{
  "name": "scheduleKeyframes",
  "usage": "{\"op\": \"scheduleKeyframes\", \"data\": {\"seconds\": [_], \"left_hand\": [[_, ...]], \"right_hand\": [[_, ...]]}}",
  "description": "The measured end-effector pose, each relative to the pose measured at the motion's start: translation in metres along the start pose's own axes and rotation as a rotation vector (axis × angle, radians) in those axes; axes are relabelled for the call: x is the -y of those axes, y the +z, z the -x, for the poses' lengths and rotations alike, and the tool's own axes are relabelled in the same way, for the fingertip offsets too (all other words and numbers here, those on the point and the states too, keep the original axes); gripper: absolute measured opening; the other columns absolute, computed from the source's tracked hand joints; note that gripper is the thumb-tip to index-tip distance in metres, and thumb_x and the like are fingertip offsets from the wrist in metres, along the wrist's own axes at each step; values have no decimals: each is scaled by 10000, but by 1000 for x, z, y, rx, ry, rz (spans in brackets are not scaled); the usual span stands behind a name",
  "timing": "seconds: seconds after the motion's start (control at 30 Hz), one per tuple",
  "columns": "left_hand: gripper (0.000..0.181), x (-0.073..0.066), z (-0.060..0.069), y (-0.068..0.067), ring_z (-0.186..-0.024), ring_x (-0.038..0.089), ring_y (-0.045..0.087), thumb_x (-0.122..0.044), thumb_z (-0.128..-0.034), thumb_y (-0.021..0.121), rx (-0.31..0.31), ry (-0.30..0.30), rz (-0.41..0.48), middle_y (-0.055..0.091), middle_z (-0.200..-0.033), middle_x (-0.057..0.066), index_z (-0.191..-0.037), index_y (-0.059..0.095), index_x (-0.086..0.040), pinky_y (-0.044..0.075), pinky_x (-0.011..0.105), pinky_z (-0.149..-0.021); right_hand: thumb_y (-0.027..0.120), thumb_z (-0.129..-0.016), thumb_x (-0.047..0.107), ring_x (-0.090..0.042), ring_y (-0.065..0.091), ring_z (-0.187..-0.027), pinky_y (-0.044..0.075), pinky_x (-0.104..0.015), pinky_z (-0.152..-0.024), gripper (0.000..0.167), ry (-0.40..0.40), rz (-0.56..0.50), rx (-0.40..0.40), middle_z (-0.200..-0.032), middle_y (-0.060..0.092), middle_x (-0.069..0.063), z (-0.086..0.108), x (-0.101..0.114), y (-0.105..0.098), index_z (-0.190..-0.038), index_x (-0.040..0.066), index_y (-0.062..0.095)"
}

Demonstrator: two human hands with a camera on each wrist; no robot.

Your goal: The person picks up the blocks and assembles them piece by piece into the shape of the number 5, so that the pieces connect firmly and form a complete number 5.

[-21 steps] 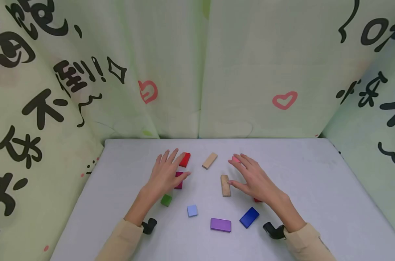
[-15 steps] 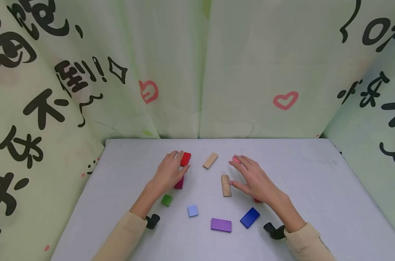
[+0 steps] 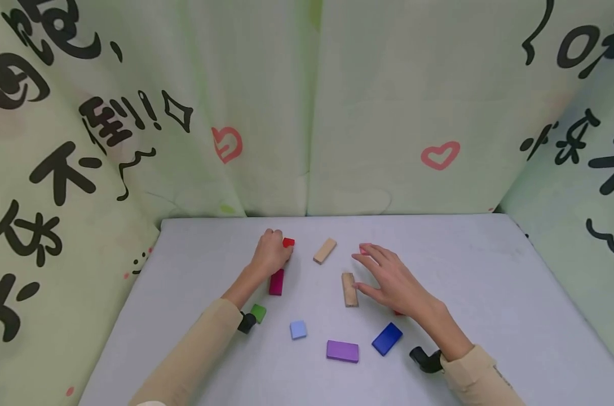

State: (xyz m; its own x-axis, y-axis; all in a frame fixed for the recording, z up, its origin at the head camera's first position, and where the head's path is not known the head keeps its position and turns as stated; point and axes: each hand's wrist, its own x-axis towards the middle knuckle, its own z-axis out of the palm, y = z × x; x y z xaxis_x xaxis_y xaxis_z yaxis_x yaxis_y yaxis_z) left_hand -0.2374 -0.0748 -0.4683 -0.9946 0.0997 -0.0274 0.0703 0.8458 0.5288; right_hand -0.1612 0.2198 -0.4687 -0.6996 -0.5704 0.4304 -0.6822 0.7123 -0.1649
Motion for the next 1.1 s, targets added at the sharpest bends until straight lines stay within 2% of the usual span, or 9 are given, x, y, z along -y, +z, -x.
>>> {"op": "scheduleKeyframes", "data": {"seconds": [0.13,0.3,0.63,0.87,1.1], "left_hand": [[252,-1,-6,2,-837,261,601,-162,-952,726,4,-26,37,602,-956,178,-963,630,71,570,310,-654],[233,-1,-7,7,-790,253,609,-161,-946,736,-4,-102,32,616,-950,169,-965,647,53,567,296,-607],[136,-2,-9,11,-659,220,583,-75,-951,682,7,-119,45,602,-808,137,-903,622,38,506,252,-526],[128,-2,-11,11,-670,229,592,-64,-943,674,32,-129,69,614,-828,153,-905,609,40,522,267,-546],[146,-5,-15,10,-739,252,624,-74,-943,688,49,-141,79,647,-890,178,-953,616,53,570,313,-620]], "right_hand": [[874,-815,253,-443,552,-1282,456,-619,-1036,614,-3,-8,8,-1401,588,-222,0,1,-1,-1330,24,629],[863,-830,241,-457,566,-1265,457,-612,-1035,576,-23,-6,9,-1389,595,-233,-2,3,1,-1310,17,638],[819,-879,229,-450,564,-1280,461,-601,-1055,519,1,-15,51,-1378,601,-247,-4,0,4,-1312,8,639],[823,-874,209,-417,585,-1265,464,-591,-1058,523,4,-17,69,-1365,608,-249,-6,-2,7,-1315,2,633],[824,-867,141,-363,606,-1231,519,-522,-1017,507,25,-43,79,-1331,628,-205,-10,-1,8,-1319,16,631]]}}
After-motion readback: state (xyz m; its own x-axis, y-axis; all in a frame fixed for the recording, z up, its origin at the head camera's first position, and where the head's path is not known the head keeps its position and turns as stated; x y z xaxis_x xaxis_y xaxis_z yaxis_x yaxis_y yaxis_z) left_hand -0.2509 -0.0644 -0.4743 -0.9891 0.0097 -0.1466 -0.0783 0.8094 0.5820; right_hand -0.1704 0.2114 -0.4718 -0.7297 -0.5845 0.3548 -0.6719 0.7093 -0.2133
